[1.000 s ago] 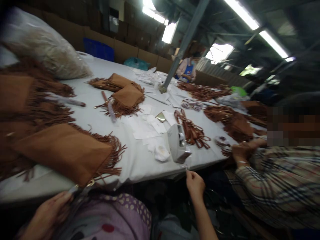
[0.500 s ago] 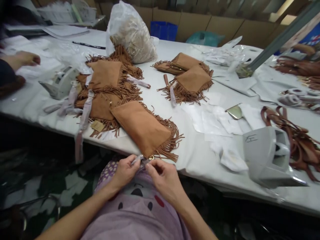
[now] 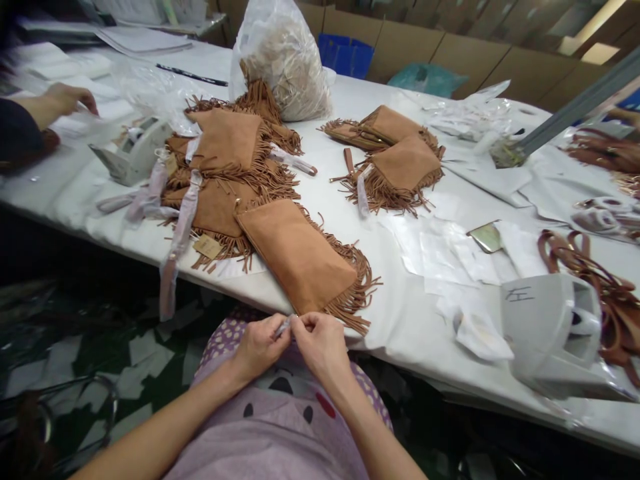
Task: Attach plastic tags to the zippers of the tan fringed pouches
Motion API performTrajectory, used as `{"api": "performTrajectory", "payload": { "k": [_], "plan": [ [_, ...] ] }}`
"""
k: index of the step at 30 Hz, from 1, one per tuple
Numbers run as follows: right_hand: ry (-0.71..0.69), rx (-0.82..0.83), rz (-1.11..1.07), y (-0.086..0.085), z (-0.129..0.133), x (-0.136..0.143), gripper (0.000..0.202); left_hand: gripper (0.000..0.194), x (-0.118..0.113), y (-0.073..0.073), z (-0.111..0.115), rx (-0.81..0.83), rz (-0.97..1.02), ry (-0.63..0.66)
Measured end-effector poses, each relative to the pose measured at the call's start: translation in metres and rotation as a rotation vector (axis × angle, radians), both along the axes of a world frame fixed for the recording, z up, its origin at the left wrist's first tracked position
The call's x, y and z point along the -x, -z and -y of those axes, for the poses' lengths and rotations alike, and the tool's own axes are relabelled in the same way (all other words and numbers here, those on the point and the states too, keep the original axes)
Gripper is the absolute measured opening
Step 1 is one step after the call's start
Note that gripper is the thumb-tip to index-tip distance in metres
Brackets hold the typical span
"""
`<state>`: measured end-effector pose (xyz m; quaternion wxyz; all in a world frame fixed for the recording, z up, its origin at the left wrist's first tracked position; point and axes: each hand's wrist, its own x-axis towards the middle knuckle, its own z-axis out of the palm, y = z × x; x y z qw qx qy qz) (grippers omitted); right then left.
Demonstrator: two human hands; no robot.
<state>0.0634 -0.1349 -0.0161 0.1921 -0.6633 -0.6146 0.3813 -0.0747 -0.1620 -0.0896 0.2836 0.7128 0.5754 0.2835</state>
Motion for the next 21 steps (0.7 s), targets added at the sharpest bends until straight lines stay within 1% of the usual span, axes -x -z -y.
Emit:
{"api": "performTrajectory", "payload": {
  "k": [5,7,10,11,14,15,17,19,21],
  "plan": [
    [0.051,-0.026,0.06,0.003,0.001,0.003,0.038,0.018,-0.001,0.006,0.001,0.0,-0.034,0.002],
    [0.05,-0.02,0.068,0.004,0.001,0.004,0.038,0.015,-0.002,0.008,0.003,-0.001,-0.04,-0.038],
    [0.041,-0.003,0.065,0.005,0.0,0.004,0.036,0.034,-0.002,0.008,0.006,-0.056,-0.067,-0.097],
    [0.038,0.0,0.061,0.005,-0.001,0.004,0.036,0.036,-0.001,0.007,0.006,-0.085,-0.081,-0.086],
    [0.036,-0.006,0.05,0.007,-0.001,0.003,0.039,0.026,0.001,0.001,0.005,-0.127,-0.112,0.007],
    [0.036,-0.006,0.042,0.008,-0.001,0.002,0.039,0.023,0.001,-0.002,0.005,-0.116,-0.112,0.022],
    [0.03,0.021,-0.002,0.011,0.0,-0.002,0.04,0.02,0.002,-0.008,0.004,-0.059,-0.093,0.008],
    [0.021,0.08,-0.107,0.014,0.001,-0.006,0.038,0.017,0.002,-0.015,0.003,0.036,-0.046,-0.033],
    [0.013,0.15,-0.259,0.018,0.003,-0.01,0.035,0.014,0.003,-0.023,0.001,0.145,0.028,-0.068]
  ]
}}
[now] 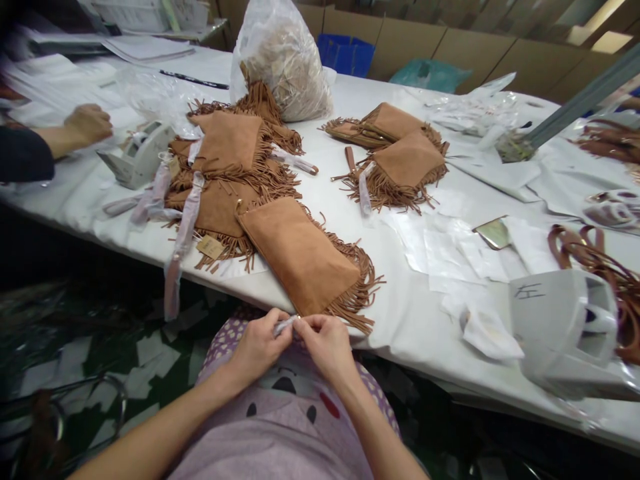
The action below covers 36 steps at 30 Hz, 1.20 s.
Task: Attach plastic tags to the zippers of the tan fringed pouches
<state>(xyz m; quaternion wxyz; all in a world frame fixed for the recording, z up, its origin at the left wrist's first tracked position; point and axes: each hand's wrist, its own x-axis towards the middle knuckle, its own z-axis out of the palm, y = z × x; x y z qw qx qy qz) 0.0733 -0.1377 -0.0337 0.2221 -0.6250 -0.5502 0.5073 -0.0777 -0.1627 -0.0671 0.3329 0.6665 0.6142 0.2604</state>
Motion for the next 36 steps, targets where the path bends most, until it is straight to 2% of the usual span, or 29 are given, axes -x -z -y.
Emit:
{"api": "performTrajectory", "payload": {
  "k": [5,9,11,13,16,20,25,29,31,33,36],
  "plan": [
    [0.127,0.121,-0.271,0.002,0.009,0.0,0.031,0.019,0.004,-0.014,-0.011,0.191,0.221,-0.018],
    [0.297,0.102,-0.352,0.002,0.017,0.004,0.044,0.023,0.005,-0.014,-0.016,0.387,0.524,-0.046],
    [0.329,0.082,-0.377,0.004,0.021,0.005,0.053,0.027,0.004,-0.013,-0.016,0.489,0.614,-0.037],
    [0.315,0.039,-0.361,0.007,0.024,0.006,0.051,0.031,0.004,-0.014,-0.016,0.575,0.687,-0.018],
    [0.254,-0.076,-0.237,0.011,0.027,0.009,0.037,0.034,0.004,-0.017,-0.016,0.666,0.804,-0.011],
    [0.157,-0.246,0.038,0.016,0.028,0.01,0.025,0.037,0.005,-0.021,-0.018,0.745,0.922,-0.021],
    [0.0,-0.41,0.166,0.025,0.026,0.0,0.018,0.039,0.007,-0.023,-0.018,0.844,0.993,-0.033],
    [-0.075,-0.66,0.304,0.022,0.025,-0.012,0.015,0.04,0.01,-0.025,-0.019,0.873,1.004,-0.045],
    [-0.107,-0.817,0.388,0.017,0.022,-0.015,0.021,0.041,0.012,-0.026,-0.019,0.877,1.0,-0.037],
    [-0.227,-0.949,0.477,0.01,0.013,-0.014,0.026,0.04,0.013,-0.028,-0.02,0.886,0.993,-0.009],
    [-0.475,-1.034,0.585,-0.001,-0.009,-0.01,0.018,0.04,0.016,-0.034,-0.025,0.875,0.928,0.029]
  ]
}}
